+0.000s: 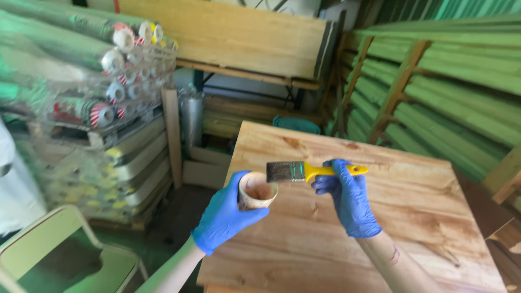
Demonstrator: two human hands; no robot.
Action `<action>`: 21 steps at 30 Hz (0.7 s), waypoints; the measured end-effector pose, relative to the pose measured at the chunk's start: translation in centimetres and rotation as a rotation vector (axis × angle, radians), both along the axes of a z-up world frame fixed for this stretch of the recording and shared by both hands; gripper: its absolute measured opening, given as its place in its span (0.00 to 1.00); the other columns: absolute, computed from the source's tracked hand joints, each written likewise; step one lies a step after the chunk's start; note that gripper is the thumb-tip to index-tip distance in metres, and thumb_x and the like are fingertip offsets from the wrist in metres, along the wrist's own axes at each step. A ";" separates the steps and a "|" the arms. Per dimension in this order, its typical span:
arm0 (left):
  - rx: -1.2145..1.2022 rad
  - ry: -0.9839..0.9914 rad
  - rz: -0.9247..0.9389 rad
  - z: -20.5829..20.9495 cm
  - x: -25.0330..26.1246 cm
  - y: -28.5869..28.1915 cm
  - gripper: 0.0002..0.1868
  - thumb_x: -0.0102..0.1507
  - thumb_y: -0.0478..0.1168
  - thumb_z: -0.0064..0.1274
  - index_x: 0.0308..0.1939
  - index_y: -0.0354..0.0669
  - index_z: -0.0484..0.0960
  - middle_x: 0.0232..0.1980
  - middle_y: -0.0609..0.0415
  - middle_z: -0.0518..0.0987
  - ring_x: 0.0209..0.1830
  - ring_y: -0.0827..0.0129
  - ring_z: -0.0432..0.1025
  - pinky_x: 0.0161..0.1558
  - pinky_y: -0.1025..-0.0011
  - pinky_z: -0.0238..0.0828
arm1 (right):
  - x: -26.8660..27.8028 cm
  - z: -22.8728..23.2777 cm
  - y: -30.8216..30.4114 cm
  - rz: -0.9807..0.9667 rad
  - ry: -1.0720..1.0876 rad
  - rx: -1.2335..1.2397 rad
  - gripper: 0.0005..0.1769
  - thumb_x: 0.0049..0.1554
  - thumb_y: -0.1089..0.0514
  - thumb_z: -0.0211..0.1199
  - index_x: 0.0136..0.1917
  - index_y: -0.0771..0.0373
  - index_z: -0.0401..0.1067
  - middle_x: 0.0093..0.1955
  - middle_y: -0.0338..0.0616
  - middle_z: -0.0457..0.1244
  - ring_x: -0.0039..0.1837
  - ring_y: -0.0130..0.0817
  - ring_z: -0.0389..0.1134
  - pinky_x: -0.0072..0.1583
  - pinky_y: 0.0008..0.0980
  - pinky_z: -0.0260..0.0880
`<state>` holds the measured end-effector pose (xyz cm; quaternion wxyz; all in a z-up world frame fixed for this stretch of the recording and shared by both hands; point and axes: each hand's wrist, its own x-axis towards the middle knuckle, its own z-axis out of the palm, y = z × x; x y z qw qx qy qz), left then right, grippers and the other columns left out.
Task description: The person applies a wood stain to a large wooden board using a paintbrush and a small cup. They repeatedly dip the brush into the cup and spread the stain across the board surface in long strokes.
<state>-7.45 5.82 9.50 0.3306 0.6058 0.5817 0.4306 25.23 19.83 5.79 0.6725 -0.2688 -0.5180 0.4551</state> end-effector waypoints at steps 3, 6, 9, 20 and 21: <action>-0.046 0.055 0.015 0.4 -1.5 2.7 0.41 0.56 0.57 0.76 0.76 0.77 0.83 0.66 0.71 0.97 0.66 0.69 0.91 0.66 0.65 0.85 | -1.0 1.4 2.2 -0.037 -0.010 -0.005 0.21 0.80 0.47 0.63 0.66 0.68 0.80 0.45 0.64 0.79 0.43 0.55 0.83 0.47 0.47 0.85; 0.081 0.110 0.003 -2.7 -3.3 7.4 0.49 0.55 0.62 0.81 0.80 0.80 0.80 0.70 0.73 0.98 0.69 0.66 0.93 0.65 0.63 0.86 | -1.4 2.1 6.2 -0.061 0.017 -0.018 0.22 0.79 0.46 0.65 0.67 0.69 0.82 0.44 0.64 0.78 0.42 0.55 0.83 0.46 0.46 0.84; 0.077 0.107 -0.003 -2.6 -3.8 8.5 0.47 0.55 0.61 0.81 0.79 0.83 0.81 0.70 0.72 0.98 0.72 0.63 0.92 0.67 0.60 0.86 | -1.8 3.1 10.0 -0.071 0.021 0.034 0.21 0.78 0.46 0.67 0.64 0.69 0.83 0.44 0.64 0.79 0.42 0.57 0.84 0.45 0.44 0.85; 0.095 0.064 0.005 -3.3 -2.8 12.2 0.46 0.57 0.61 0.81 0.80 0.84 0.81 0.72 0.73 0.98 0.73 0.66 0.92 0.69 0.61 0.87 | -4.9 5.4 21.8 -0.067 -0.033 -0.049 0.24 0.78 0.40 0.65 0.62 0.66 0.81 0.51 0.69 0.80 0.45 0.56 0.84 0.48 0.46 0.87; 0.084 0.088 0.016 -3.3 -2.7 12.6 0.46 0.58 0.62 0.80 0.80 0.85 0.80 0.71 0.72 0.98 0.73 0.65 0.91 0.68 0.60 0.87 | -5.2 5.4 22.8 -0.063 -0.033 -0.074 0.24 0.78 0.41 0.63 0.64 0.65 0.81 0.53 0.71 0.81 0.46 0.59 0.85 0.48 0.48 0.89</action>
